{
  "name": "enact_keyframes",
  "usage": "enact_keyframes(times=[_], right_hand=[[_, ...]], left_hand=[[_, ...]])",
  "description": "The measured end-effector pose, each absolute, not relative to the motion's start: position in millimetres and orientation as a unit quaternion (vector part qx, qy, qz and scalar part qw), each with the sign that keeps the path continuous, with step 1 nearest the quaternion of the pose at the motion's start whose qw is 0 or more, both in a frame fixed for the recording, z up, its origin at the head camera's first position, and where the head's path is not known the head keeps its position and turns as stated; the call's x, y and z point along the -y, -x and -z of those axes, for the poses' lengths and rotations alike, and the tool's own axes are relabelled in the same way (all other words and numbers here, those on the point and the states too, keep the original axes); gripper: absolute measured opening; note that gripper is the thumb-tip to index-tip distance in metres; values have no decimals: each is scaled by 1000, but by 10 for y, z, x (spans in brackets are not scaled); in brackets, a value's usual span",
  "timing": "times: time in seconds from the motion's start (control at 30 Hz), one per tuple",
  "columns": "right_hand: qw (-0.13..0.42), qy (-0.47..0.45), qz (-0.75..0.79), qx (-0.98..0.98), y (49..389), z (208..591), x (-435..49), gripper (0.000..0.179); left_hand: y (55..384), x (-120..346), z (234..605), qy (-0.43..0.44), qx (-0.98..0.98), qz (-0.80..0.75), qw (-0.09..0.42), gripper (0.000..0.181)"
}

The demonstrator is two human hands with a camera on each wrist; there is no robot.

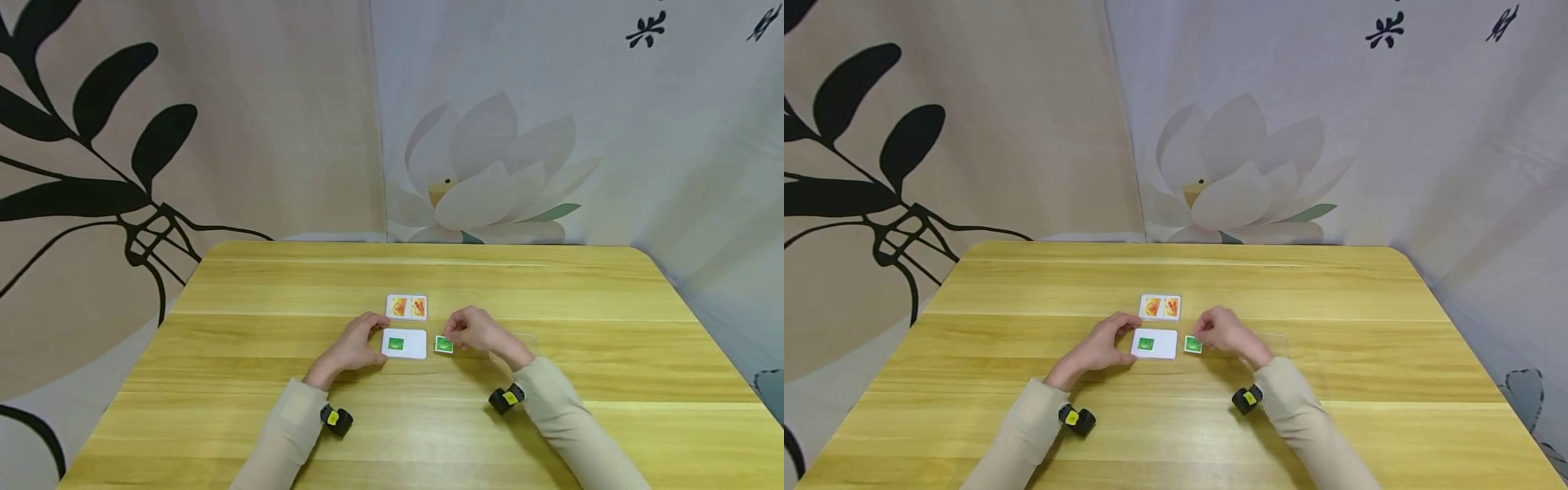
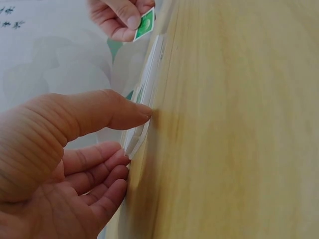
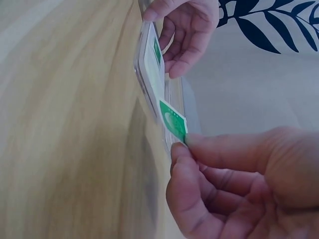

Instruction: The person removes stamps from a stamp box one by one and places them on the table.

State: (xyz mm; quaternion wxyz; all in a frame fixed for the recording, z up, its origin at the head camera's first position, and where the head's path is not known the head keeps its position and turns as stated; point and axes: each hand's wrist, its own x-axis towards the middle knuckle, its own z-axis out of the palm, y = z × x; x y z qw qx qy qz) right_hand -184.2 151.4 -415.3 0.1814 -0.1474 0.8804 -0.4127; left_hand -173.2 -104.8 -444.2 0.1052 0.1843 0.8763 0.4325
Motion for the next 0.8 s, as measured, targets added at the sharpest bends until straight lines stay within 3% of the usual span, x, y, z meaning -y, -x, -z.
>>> enact_keyframes(times=[0.8], right_hand=[[186, 130, 385, -894, 1873, 4136, -1759, 7]], left_hand=[[1732, 1049, 4435, -180, -876, -434, 107, 60]])
